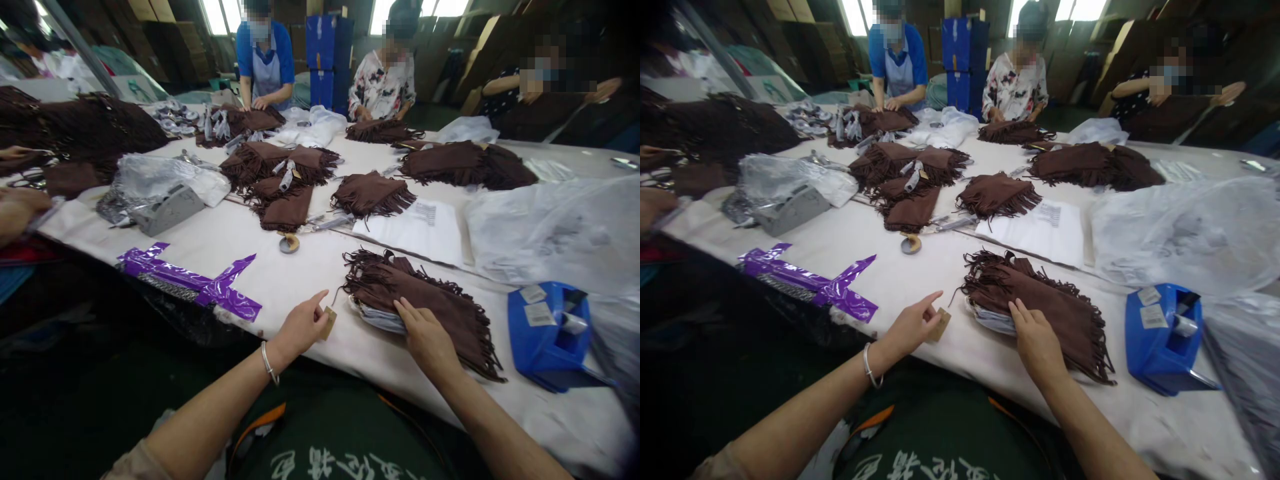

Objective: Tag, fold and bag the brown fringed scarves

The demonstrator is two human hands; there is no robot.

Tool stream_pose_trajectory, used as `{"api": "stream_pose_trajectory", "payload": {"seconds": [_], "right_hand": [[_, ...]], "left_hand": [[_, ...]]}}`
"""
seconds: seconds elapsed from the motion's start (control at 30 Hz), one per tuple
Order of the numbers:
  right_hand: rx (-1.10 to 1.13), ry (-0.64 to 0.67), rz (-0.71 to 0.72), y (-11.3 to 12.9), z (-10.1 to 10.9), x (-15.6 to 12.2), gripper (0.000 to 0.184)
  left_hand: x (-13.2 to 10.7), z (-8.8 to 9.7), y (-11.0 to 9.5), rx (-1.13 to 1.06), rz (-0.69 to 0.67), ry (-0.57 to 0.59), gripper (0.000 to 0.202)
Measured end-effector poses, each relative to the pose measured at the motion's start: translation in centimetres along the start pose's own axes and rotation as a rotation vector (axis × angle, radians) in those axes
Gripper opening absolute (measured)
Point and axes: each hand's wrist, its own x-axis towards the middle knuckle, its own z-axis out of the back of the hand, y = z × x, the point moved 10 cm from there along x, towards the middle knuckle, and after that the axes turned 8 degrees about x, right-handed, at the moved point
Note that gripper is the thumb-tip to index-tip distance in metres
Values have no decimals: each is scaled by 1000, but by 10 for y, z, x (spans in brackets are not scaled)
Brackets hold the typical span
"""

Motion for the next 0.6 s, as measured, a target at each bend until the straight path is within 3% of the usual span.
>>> {"api": "stream_pose_trajectory", "payload": {"seconds": [0.1,0.23,0.33,0.47,0.53,0.6], "right_hand": [[-36,-14,-13,-6,-2,-12,65],[-129,-41,-46,-15,-12,-28,66],[-116,-15,-43,-20,-18,-26,63],[-13,108,-34,-32,-10,-10,70],[42,207,-30,-39,0,1,69],[70,283,-20,-45,18,12,68]], "left_hand": [[-20,-22,9,-207,146,48,48],[-23,-34,7,-334,200,53,49],[-23,-58,3,-632,343,206,54],[-25,-105,-30,-1251,558,516,40],[-15,-115,-48,-1410,570,562,29],[1,-115,-60,-1484,547,527,23]]}}
